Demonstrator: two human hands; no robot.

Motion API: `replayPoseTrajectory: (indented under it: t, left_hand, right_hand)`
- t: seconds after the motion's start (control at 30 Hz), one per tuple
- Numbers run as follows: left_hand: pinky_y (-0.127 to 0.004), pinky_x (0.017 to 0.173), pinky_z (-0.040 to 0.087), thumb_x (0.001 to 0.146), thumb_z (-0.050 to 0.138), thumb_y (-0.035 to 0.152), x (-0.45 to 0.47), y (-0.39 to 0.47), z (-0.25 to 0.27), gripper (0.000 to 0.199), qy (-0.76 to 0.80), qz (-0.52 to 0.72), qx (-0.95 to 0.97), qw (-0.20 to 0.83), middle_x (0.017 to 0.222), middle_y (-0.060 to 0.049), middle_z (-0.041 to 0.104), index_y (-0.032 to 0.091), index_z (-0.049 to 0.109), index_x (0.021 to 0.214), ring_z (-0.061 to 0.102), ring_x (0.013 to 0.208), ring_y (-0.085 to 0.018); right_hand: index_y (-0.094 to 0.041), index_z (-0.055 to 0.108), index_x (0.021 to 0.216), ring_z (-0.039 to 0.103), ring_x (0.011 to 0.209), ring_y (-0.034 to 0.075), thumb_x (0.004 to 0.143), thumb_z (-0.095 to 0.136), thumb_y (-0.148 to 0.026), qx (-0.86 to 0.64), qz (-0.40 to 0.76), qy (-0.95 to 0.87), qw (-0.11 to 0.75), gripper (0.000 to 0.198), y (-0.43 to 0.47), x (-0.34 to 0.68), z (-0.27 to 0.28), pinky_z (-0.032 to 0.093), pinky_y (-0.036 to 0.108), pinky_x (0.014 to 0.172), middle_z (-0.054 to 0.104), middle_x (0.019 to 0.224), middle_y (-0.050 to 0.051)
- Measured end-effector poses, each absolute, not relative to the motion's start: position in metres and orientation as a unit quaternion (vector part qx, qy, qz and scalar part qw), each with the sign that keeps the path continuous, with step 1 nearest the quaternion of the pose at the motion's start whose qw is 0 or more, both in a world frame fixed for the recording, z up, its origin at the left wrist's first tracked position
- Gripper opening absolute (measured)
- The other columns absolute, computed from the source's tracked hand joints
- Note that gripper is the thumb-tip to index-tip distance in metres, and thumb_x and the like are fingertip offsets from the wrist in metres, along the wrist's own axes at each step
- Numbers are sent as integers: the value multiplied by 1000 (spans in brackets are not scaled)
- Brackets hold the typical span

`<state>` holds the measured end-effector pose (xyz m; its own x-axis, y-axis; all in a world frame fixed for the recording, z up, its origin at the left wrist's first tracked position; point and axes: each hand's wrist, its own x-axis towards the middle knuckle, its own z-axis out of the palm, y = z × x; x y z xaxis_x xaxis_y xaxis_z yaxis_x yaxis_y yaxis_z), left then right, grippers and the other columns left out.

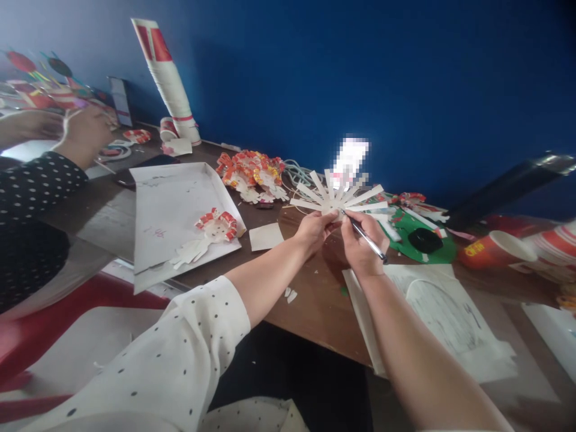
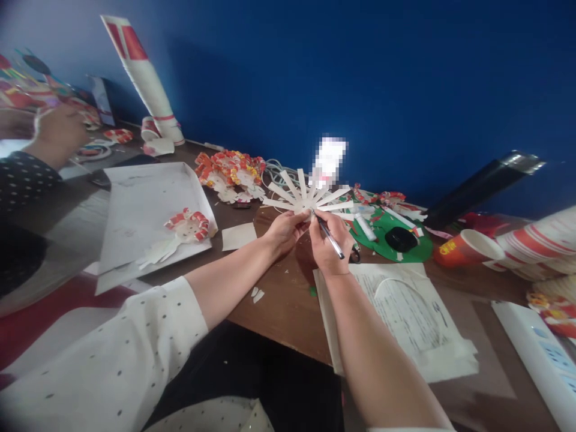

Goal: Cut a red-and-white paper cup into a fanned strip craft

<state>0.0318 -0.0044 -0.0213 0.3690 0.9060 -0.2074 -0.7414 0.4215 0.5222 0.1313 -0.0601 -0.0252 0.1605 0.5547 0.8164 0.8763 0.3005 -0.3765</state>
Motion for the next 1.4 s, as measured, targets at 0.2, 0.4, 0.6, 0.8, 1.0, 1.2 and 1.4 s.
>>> replayPoseTrajectory:
  t: [0.2, 0.4, 0.6, 0.8, 1.0, 1.2, 1.4]
  left_hand:
    - [-25, 79, 53, 74, 67, 1, 31, -6, -19, 9, 244, 508, 172, 808, 69, -4, 65, 9, 64, 72, 62, 64, -9]
    - [-25, 79, 52, 74, 67, 0, 31, -7, -18, 11, 243, 508, 169, 809, 69, -3, 65, 10, 63, 72, 63, 66, -10]
    - [-25, 80, 52, 73, 69, 0, 31, -7, -19, 11, 237, 507, 168, 811, 69, -4, 65, 9, 63, 71, 62, 66, -10]
    - [-24, 79, 51, 75, 66, 1, 32, -6, -20, 12, 236, 513, 176, 806, 67, -3, 64, 10, 62, 69, 62, 65, -9]
    - [-26, 81, 52, 74, 67, 1, 32, -6, -20, 12, 243, 510, 174, 807, 69, -3, 64, 11, 61, 71, 63, 67, -10]
    - [-26, 82, 51, 75, 66, 0, 31, -7, -19, 11, 242, 510, 178, 806, 69, -4, 64, 9, 62, 69, 62, 66, -10]
    - [-24, 79, 51, 76, 65, 0, 30, -8, -18, 12, 240, 510, 177, 806, 68, -3, 65, 9, 62, 69, 62, 66, -9]
  right_hand:
    - [-19, 69, 100, 68, 89, 20, 89, 57, -33, -569, -163, -628, 505, 21, -60, 130, -23, 54, 35, 84, 73, 95, 8]
    - [-19, 69, 100, 69, 89, 21, 90, 56, -34, -573, -168, -628, 499, 22, -61, 131, -23, 55, 36, 84, 74, 95, 9]
    - [-19, 70, 101, 69, 89, 21, 90, 56, -35, -577, -169, -625, 497, 23, -61, 130, -24, 55, 36, 84, 74, 96, 8]
    - [-19, 70, 100, 68, 90, 20, 89, 57, -33, -574, -170, -627, 497, 22, -62, 129, -22, 55, 35, 84, 74, 95, 8]
    - [-19, 69, 100, 68, 89, 21, 89, 56, -35, -580, -164, -626, 494, 23, -61, 130, -23, 55, 35, 83, 73, 94, 8]
    - [-19, 69, 100, 68, 89, 21, 90, 56, -35, -578, -165, -629, 494, 23, -61, 131, -24, 55, 35, 84, 73, 94, 8]
    - [-18, 69, 99, 68, 88, 20, 89, 58, -31, -568, -169, -631, 500, 20, -61, 130, -23, 55, 34, 83, 73, 93, 8]
